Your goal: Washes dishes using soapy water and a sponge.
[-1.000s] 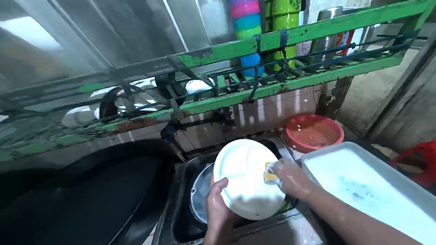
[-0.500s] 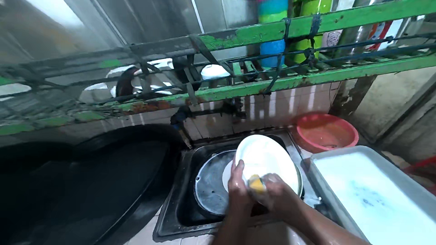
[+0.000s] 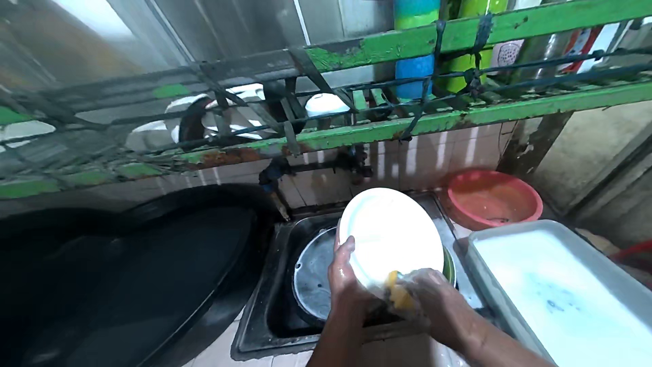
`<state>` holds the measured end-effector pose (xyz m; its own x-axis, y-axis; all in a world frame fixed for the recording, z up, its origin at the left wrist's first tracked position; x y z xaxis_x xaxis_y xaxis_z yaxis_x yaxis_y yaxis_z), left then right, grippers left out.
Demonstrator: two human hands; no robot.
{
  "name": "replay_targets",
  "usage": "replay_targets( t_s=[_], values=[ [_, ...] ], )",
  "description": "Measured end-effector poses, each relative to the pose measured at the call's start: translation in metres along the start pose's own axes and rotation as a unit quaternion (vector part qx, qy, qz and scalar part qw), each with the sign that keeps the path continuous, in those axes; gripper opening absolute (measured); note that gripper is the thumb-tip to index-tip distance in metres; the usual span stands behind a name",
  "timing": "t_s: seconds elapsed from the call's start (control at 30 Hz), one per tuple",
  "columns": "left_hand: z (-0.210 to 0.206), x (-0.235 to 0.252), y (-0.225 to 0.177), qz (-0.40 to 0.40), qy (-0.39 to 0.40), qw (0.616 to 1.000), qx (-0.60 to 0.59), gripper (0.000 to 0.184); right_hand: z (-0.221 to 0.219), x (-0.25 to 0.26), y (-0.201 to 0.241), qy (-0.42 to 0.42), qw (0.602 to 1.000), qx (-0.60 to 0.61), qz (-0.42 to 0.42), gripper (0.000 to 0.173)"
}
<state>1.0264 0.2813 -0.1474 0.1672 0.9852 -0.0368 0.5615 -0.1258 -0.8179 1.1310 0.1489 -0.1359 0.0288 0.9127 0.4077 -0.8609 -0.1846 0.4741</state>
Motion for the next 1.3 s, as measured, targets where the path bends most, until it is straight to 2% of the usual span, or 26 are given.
replay_targets(
  t_s=[0.07,0.2,0.3,0.37,0.4,0.47,0.5,0.57,0.63,0.73,0.77,0.83,0.87,0.93,0.97,1.0,1.03,1.07,1.13,1.17,1.23,1.3],
  values=[
    [-0.003,-0.008,0.009,-0.008,0.029,0.999,0.013,0.047,-0.006,0.004,-0.012,0.056,0.998,-0.011,-0.036,0.039],
    [-0.017,-0.031,0.036,0.023,0.032,0.995,0.093,0.045,-0.005,0.045,-0.015,0.078,0.993,-0.065,-0.066,0.035],
    [-0.016,-0.027,0.035,0.025,-0.004,0.998,0.061,0.043,-0.004,0.056,-0.022,0.025,0.996,-0.069,-0.050,0.039],
    [-0.014,-0.021,0.025,0.007,-0.003,0.999,0.048,0.044,-0.003,0.049,-0.014,-0.005,0.998,-0.037,-0.047,0.033],
    [-0.011,-0.018,0.019,-0.006,0.000,0.999,0.045,0.043,-0.005,0.043,-0.007,0.005,0.999,-0.029,-0.039,0.028],
    [-0.002,-0.013,0.009,-0.026,0.011,0.998,0.053,0.043,-0.013,0.030,-0.002,0.119,0.992,-0.008,-0.046,0.029],
    [0.003,-0.013,0.009,-0.025,0.009,0.998,0.059,0.043,-0.014,0.024,-0.007,0.149,0.988,0.004,-0.041,0.030],
    [0.011,-0.012,0.015,0.002,-0.016,0.997,0.072,0.040,-0.009,0.021,-0.025,0.156,0.986,0.022,-0.046,0.030],
    [0.013,-0.017,0.022,0.047,-0.019,0.994,0.100,0.044,0.006,0.037,-0.050,0.128,0.983,0.044,-0.121,0.033],
    [-0.001,-0.034,0.031,0.123,0.041,0.976,0.174,0.067,0.047,0.061,-0.096,-0.069,0.951,0.142,-0.266,0.033],
    [-0.012,-0.043,0.033,0.148,0.064,0.967,0.198,0.076,0.051,0.067,-0.107,-0.100,0.935,0.149,-0.304,0.036],
    [-0.031,-0.055,0.033,0.179,0.087,0.948,0.246,0.081,0.040,0.073,-0.098,-0.073,0.929,0.156,-0.328,0.041],
    [-0.036,-0.058,0.032,0.185,0.090,0.944,0.258,0.070,0.030,0.073,-0.078,-0.037,0.938,0.162,-0.303,0.043],
    [-0.034,-0.056,0.035,0.170,0.103,0.948,0.249,0.029,0.016,0.071,-0.026,-0.009,0.970,0.171,-0.173,0.045],
    [-0.032,-0.056,0.035,0.162,0.120,0.948,0.247,0.026,0.014,0.070,-0.015,-0.011,0.981,0.156,-0.114,0.046],
    [-0.031,-0.058,0.032,0.167,0.114,0.943,0.265,0.035,0.010,0.070,-0.022,0.005,0.984,0.140,-0.113,0.047],
    [-0.030,-0.062,0.028,0.183,0.104,0.932,0.294,0.055,0.007,0.072,-0.044,0.037,0.976,0.120,-0.175,0.048],
    [-0.029,-0.066,0.024,0.198,0.093,0.924,0.314,0.072,0.010,0.075,-0.074,0.031,0.967,0.090,-0.237,0.045],
    [-0.026,-0.067,0.026,0.191,0.092,0.926,0.314,0.091,0.031,0.074,-0.127,-0.010,0.927,0.109,-0.358,0.039],
    [-0.024,-0.065,0.027,0.180,0.091,0.930,0.306,0.093,0.042,0.073,-0.143,-0.049,0.912,0.121,-0.388,0.039],
    [-0.019,-0.059,0.025,0.166,0.071,0.941,0.286,0.086,0.060,0.072,-0.140,-0.107,0.914,0.104,-0.377,0.043],
    [-0.018,-0.055,0.025,0.163,0.045,0.953,0.252,0.082,0.049,0.067,-0.105,-0.070,0.938,0.070,-0.332,0.046]
  ],
)
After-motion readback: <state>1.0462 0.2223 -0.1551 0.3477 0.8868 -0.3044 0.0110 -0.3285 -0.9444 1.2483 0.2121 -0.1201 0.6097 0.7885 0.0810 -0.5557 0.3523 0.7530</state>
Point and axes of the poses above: each hand's wrist, its own x-axis towards the middle knuckle, its own z-axis out of the back of the hand, y = z × x, the point moved 10 cm from there along x, towards the middle knuckle, and after that the axes turned 6 degrees about -z, right-handed, at the moved point
